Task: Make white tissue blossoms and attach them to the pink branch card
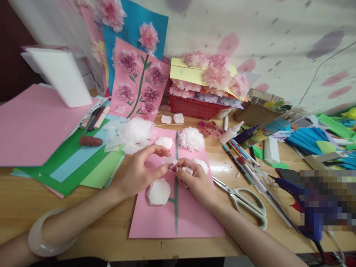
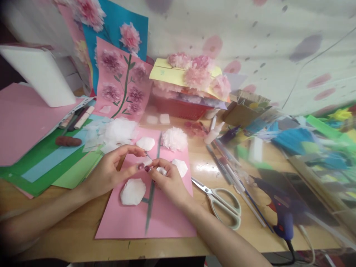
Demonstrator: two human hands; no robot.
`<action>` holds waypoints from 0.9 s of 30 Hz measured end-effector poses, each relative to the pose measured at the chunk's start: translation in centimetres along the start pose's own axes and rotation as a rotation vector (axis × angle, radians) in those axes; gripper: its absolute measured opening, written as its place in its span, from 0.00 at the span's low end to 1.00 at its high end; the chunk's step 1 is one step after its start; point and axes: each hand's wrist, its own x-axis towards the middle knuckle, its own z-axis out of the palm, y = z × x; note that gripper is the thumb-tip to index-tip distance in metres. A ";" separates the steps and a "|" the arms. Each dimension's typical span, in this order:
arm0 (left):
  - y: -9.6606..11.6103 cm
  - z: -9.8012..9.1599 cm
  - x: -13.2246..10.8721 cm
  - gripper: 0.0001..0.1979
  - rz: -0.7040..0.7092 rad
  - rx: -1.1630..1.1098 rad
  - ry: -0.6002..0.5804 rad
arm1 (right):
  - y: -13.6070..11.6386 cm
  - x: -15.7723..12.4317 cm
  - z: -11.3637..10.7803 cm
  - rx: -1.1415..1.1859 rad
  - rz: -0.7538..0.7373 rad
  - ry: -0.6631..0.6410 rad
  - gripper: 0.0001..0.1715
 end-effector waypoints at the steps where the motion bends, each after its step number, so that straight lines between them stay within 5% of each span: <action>1: 0.1 0.0 0.0 0.11 0.024 0.026 -0.012 | -0.1 0.0 0.0 -0.002 -0.002 0.001 0.11; 5: -0.1 0.0 0.1 0.05 0.075 0.110 -0.012 | -0.2 0.0 0.1 -0.012 -0.003 -0.007 0.13; 15: -0.7 -0.4 0.6 0.10 -0.099 0.094 0.197 | 0.1 0.0 0.0 -0.020 0.056 0.015 0.10; 20: -1.5 -2.1 1.8 0.10 -0.084 0.141 0.282 | -0.1 0.0 0.1 0.022 0.056 0.030 0.10; 24: -2.2 -3.5 2.6 0.07 0.100 0.445 0.523 | -0.1 0.0 0.0 0.039 0.050 0.040 0.10; 26: -1.7 -2.9 2.3 0.09 0.218 0.502 0.465 | -0.1 0.0 0.1 0.037 0.037 0.044 0.11; 27: -1.3 -2.3 1.9 0.09 0.247 0.489 0.345 | -0.1 0.0 0.1 0.034 0.031 0.041 0.12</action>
